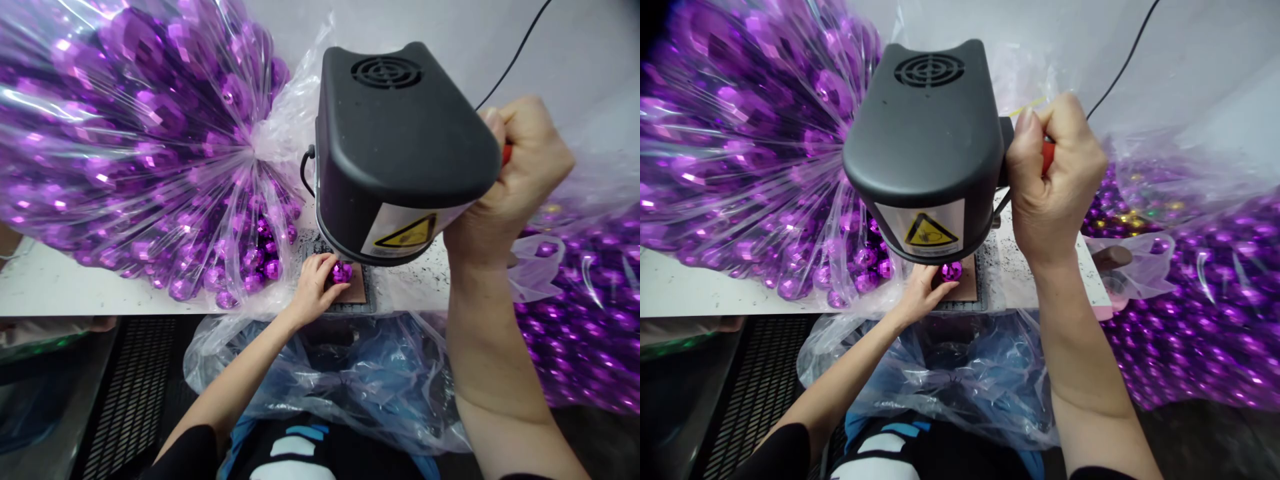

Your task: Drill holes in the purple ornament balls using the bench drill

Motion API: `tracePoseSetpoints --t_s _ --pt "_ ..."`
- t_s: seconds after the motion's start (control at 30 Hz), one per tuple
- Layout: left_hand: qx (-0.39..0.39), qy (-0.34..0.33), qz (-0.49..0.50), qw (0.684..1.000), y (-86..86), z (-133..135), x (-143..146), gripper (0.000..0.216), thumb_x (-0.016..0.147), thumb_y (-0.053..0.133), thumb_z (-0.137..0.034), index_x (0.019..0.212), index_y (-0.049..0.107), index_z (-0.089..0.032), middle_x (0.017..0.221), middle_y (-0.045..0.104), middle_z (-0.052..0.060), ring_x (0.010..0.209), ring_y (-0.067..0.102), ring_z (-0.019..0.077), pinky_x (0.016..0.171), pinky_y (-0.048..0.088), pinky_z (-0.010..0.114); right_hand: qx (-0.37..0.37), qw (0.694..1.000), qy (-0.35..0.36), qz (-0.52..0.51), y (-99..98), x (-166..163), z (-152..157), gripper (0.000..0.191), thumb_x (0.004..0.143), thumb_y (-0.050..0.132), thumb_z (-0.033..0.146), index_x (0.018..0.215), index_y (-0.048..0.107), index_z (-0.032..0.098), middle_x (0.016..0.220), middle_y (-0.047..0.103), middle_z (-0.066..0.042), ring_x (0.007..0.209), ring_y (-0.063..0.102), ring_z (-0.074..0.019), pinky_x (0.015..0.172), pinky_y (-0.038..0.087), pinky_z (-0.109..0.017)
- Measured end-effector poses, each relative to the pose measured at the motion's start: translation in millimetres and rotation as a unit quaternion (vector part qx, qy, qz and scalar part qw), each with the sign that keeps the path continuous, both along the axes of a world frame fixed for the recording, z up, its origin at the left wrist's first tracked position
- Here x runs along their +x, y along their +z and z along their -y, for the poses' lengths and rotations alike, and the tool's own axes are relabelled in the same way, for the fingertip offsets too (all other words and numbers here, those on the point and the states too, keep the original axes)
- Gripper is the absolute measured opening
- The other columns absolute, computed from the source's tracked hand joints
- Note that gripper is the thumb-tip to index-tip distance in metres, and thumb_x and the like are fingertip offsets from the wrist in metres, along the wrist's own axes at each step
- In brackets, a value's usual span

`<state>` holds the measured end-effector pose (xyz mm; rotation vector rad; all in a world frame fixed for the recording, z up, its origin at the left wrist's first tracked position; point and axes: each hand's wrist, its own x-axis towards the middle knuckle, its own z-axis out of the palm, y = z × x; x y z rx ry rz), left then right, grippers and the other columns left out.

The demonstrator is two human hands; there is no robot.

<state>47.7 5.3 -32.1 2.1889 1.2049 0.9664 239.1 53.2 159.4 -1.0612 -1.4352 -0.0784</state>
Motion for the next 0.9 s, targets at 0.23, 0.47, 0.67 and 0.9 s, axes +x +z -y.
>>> tracePoseSetpoints --t_s 0.23,0.47,0.67,0.9 --pt "-0.033 0.004 0.06 0.998 -3.6 0.7 2.2 0.045 0.092 0.064 -0.044 0.128 0.056 -0.019 0.123 0.065 0.012 0.116 0.059 0.0264 0.103 0.045 0.044 -0.004 1.0 -0.003 -0.004 -1.3 1.3 -0.9 0.047 0.098 0.038 0.048 0.069 0.031 0.013 0.067 0.028 0.004 0.063 0.028 0.0013 0.063 0.023 -0.02" --pt "-0.115 0.044 0.104 0.987 -7.4 -7.4 -5.3 0.045 0.089 0.067 -0.047 0.126 0.063 -0.022 0.118 0.068 0.01 0.111 0.061 0.0262 0.102 0.046 0.046 0.023 1.0 0.017 -0.002 -4.3 4.1 -5.2 0.041 0.097 0.042 0.034 0.069 0.018 0.016 0.067 0.015 0.003 0.063 0.026 -0.0009 0.064 0.021 -0.021" --pt "-0.151 0.103 0.089 0.979 -8.2 -12.3 -9.8 0.051 0.088 0.065 -0.054 0.125 0.066 -0.019 0.105 0.067 0.009 0.107 0.06 0.0253 0.101 0.047 0.044 0.022 1.0 0.015 0.013 -0.7 3.0 -3.4 0.036 0.096 0.043 0.026 0.068 0.022 0.016 0.069 0.019 0.002 0.062 0.023 -0.0016 0.063 0.019 -0.023" --pt "-0.077 0.049 0.035 0.995 1.8 -8.6 -8.0 0.039 0.089 0.065 -0.048 0.117 0.063 -0.021 0.112 0.069 0.008 0.109 0.06 0.025 0.108 0.041 0.047 -0.001 1.0 0.018 0.012 0.8 2.5 -1.7 0.041 0.099 0.039 0.037 0.068 0.022 0.017 0.068 0.019 0.002 0.061 0.024 -0.0036 0.062 0.021 -0.023"
